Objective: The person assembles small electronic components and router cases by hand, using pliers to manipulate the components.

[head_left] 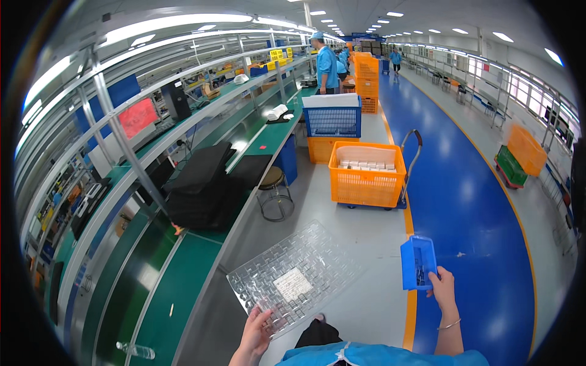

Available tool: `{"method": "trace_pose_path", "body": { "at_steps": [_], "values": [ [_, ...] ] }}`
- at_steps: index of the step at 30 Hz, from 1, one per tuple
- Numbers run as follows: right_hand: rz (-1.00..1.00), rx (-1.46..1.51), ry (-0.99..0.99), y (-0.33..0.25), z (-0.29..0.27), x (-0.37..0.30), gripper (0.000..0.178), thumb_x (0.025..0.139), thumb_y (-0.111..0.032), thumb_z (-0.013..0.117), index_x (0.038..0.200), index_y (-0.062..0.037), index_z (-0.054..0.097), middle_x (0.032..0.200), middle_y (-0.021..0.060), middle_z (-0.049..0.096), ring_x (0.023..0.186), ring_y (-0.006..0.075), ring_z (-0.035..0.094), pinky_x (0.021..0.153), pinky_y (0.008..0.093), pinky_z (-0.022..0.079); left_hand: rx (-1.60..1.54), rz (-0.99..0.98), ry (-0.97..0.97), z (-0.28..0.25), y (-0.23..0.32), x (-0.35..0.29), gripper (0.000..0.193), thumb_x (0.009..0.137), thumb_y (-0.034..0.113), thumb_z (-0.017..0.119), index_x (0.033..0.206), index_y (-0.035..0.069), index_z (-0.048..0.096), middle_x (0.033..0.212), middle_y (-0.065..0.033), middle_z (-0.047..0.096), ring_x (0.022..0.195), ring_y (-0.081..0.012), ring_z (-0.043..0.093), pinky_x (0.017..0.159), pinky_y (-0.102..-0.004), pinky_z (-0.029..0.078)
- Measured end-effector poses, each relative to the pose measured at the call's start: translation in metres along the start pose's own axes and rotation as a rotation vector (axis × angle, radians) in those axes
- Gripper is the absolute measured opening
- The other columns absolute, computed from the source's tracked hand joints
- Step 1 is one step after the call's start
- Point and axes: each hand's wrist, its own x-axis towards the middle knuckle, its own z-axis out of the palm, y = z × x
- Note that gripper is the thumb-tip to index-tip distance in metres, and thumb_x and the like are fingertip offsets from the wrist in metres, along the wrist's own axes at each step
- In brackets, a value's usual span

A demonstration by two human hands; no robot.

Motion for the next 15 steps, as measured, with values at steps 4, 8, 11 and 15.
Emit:
{"method": "trace_pose_path", "body": {
  "at_steps": [4,8,11,15],
  "values": [
    [0.016,0.087,0.065,-0.01,0.025,0.117,0.014,0.089,-0.007,0.052,0.081,0.0024,0.059,0.061,0.0063,0.058,0.044,0.0131,0.056,0.036,0.027,0.044,0.103,-0.025,-0.054,0.067,0.036,0.122,0.047,0.095,0.01,0.049,0.139,0.007,0.032,0.13,-0.0189,0.052,0.116,-0.03,0.055,0.098,-0.0465,0.046],
    [0.12,0.108,0.148,0.009,0.013,0.185,0.014,0.087,-0.008,0.053,0.082,0.0034,0.059,0.064,0.0065,0.057,0.044,0.0133,0.053,0.035,0.027,0.043,0.161,-0.136,-0.23,0.15,0.052,0.238,0.05,0.096,0.012,0.048,0.142,0.007,0.029,0.132,-0.0197,0.049,0.117,-0.0308,0.055,0.098,-0.045,0.047],
    [0.241,0.062,0.289,0.03,-0.021,0.221,0.013,0.085,-0.008,0.053,0.081,0.0039,0.058,0.064,0.0063,0.055,0.043,0.0134,0.052,0.034,0.0275,0.042,0.172,-0.229,-0.381,0.234,0.054,0.318,0.052,0.097,0.013,0.048,0.143,0.007,0.026,0.134,-0.0199,0.048,0.118,-0.0309,0.054,0.099,-0.0447,0.047],
    [0.349,-0.188,0.425,0.064,-0.083,0.274,0.011,0.085,-0.006,0.053,0.081,0.0036,0.057,0.06,0.0045,0.052,0.042,0.0133,0.052,0.034,0.0281,0.042,0.196,-0.324,-0.537,0.353,0.022,0.405,0.053,0.097,0.014,0.048,0.145,0.01,0.025,0.136,-0.0184,0.046,0.119,-0.0288,0.053,0.1,-0.0425,0.046]
  ]
}}
